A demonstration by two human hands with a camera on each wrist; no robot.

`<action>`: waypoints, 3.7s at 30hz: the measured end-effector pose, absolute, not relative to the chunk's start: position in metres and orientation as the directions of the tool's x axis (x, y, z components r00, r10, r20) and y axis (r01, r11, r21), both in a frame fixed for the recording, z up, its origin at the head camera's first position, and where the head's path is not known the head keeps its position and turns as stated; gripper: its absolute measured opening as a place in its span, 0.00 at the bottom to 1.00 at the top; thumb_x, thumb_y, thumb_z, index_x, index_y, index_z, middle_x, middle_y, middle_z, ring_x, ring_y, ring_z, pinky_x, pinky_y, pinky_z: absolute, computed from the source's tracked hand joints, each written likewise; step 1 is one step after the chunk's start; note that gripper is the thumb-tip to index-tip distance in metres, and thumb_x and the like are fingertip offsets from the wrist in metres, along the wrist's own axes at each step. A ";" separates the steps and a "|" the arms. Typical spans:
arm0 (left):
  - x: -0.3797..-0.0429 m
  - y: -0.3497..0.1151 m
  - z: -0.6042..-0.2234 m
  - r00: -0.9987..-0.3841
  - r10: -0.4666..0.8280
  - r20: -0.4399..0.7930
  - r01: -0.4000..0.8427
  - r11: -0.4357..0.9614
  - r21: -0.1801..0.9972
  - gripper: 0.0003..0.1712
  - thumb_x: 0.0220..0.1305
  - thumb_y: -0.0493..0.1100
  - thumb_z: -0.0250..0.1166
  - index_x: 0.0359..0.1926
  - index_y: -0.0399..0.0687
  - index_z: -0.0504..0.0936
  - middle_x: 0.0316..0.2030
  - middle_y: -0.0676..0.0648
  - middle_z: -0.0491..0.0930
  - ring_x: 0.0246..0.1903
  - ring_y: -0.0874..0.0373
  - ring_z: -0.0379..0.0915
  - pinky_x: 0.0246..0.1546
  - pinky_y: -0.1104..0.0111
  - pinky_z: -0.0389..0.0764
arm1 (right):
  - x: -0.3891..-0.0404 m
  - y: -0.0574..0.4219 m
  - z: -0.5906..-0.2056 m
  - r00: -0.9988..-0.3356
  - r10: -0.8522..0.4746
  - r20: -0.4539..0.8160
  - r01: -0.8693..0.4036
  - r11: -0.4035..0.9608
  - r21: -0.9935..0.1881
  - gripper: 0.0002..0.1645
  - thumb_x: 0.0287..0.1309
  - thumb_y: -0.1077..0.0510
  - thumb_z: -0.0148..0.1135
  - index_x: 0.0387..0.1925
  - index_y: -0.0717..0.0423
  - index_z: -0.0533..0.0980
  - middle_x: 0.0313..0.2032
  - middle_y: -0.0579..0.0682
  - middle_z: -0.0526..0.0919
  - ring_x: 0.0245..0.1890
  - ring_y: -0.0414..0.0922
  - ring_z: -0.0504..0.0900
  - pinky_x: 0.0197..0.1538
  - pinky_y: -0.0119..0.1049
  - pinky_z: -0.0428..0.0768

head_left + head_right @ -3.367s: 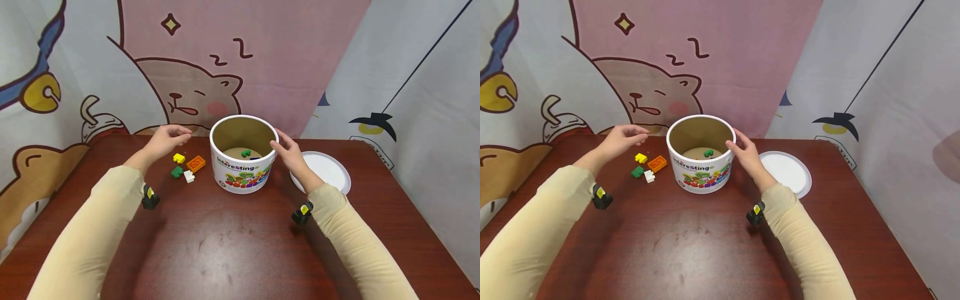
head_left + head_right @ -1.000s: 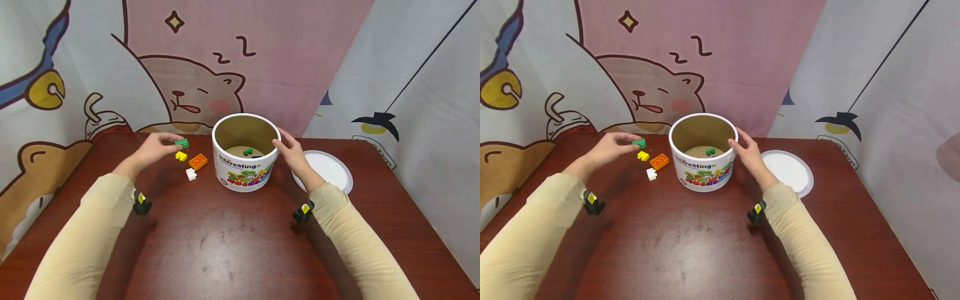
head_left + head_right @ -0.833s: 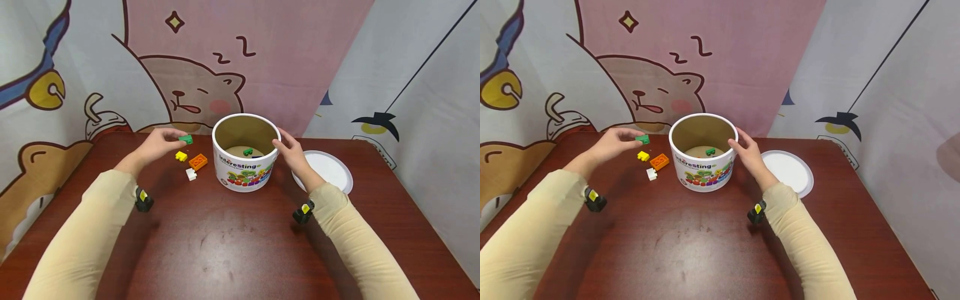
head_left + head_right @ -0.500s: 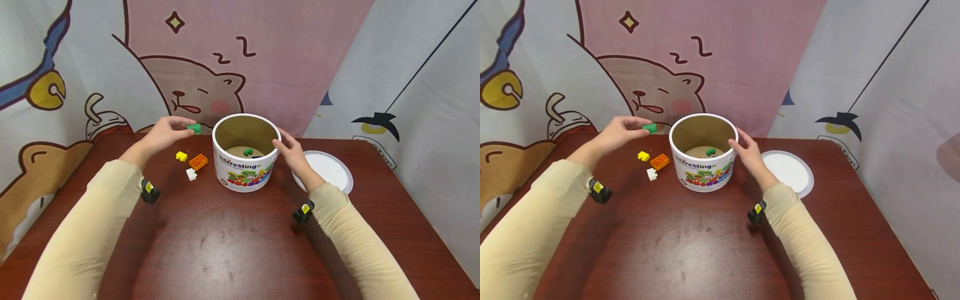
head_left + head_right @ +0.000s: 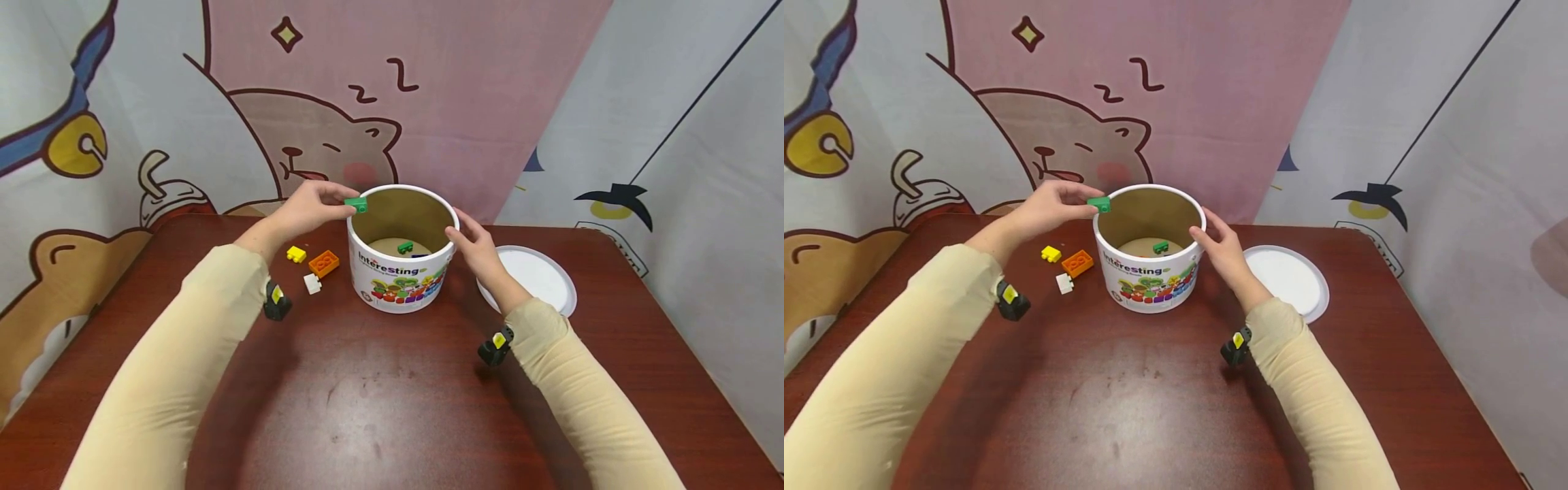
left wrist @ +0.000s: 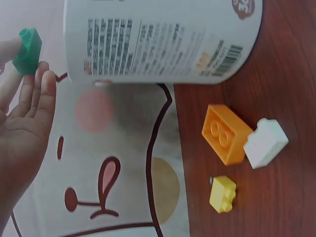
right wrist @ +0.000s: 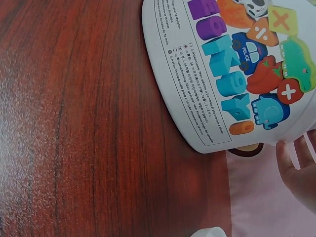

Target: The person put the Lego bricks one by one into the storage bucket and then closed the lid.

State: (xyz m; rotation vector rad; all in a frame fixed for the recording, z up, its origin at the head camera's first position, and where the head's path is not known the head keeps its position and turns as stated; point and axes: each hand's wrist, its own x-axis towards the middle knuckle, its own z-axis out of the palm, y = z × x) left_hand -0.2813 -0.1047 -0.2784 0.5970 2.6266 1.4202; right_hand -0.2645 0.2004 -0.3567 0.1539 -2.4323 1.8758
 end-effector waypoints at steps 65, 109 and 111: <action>-0.302 -0.190 -0.398 -0.962 0.189 -0.196 0.003 0.726 0.687 0.25 0.62 0.36 0.59 0.60 0.35 0.70 0.58 0.32 0.70 0.54 0.41 0.66 0.60 0.52 0.68 | -0.264 0.198 -0.357 -0.993 -0.032 0.117 -0.121 0.208 -0.971 0.31 0.65 0.60 0.52 0.68 0.57 0.60 0.62 0.64 0.69 0.45 0.31 0.71 0.52 0.22 0.69; -0.284 -0.193 -0.340 -0.981 0.192 -0.014 0.107 0.602 0.791 0.26 0.63 0.54 0.60 0.53 0.41 0.78 0.46 0.42 0.80 0.35 0.61 0.75 0.43 0.65 0.76 | -0.263 0.198 -0.357 -0.995 -0.027 0.097 -0.101 0.222 -0.970 0.31 0.66 0.57 0.51 0.68 0.55 0.59 0.64 0.61 0.67 0.50 0.36 0.70 0.52 0.25 0.69; -0.283 -0.191 -0.336 -0.980 0.197 -0.003 0.115 0.586 0.802 0.26 0.62 0.54 0.60 0.53 0.40 0.78 0.43 0.46 0.81 0.34 0.61 0.75 0.42 0.68 0.75 | -0.264 0.199 -0.357 -0.995 -0.030 0.098 -0.102 0.219 -0.970 0.31 0.66 0.57 0.51 0.68 0.55 0.59 0.64 0.60 0.67 0.49 0.34 0.70 0.52 0.24 0.70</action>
